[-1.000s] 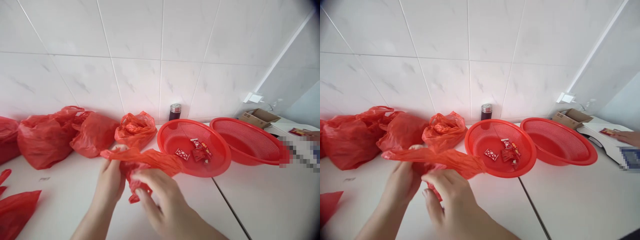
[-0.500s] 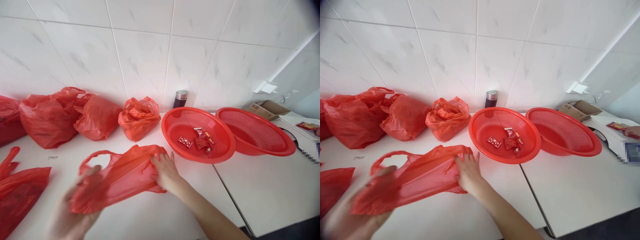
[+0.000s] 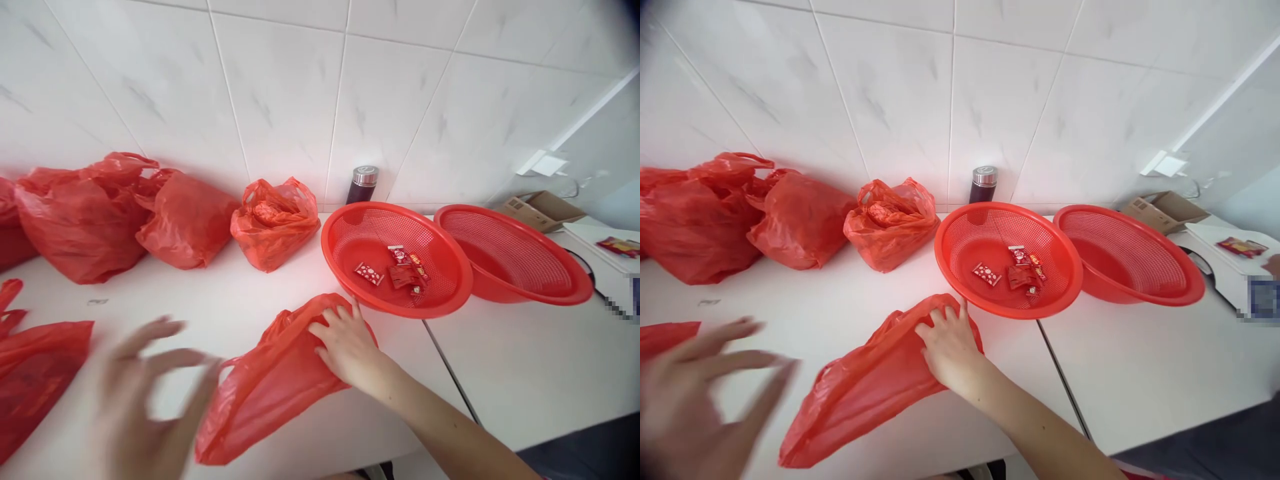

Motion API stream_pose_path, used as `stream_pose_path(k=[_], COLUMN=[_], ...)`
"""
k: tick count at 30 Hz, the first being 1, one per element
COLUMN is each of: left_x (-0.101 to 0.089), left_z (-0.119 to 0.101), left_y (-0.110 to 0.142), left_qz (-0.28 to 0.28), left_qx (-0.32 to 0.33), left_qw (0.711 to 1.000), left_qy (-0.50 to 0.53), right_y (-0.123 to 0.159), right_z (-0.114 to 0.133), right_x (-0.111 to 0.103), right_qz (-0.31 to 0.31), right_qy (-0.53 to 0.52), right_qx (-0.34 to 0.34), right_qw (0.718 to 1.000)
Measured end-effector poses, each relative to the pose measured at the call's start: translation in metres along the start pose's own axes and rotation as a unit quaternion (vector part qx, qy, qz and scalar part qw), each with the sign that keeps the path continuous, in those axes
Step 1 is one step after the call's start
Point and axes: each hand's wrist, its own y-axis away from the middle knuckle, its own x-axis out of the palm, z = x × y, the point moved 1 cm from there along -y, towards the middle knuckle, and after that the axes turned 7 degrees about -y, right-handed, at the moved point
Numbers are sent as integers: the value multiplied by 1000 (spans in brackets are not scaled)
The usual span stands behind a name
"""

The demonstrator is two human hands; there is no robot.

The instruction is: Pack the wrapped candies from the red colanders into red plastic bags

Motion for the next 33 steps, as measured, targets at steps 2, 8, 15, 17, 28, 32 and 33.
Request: stream_pose_path(k=[2,8,15,17,28,32,33], left_x=[29,99,61,58,64,69,71], left_z=[-19,6,41,36,11,22,23], left_y=[14,15,-27,-23,-3,5,5], left_qz=[111,253,318,346,446,458,456], left_qx=[149,43,-47,-29,-24,4,13], left_qw=[982,939,925,925,895,888,888], left_qy=[-41,-227,-202,-152,10,44,52], right_y=[-2,9,41,49,43,47,45], right_z=[3,-6,-30,-22,-2,-19,-23], right_x=[4,14,-13,-31,-17,-44,-59], right_qz=[1,35,103,95,145,204,190], right_qy=[9,-17,-29,-55,-29,-125,-174], right_qx=[0,-6,-13,-18,-58,-61,-77], right_qw=[1000,999,994,994,987,969,963])
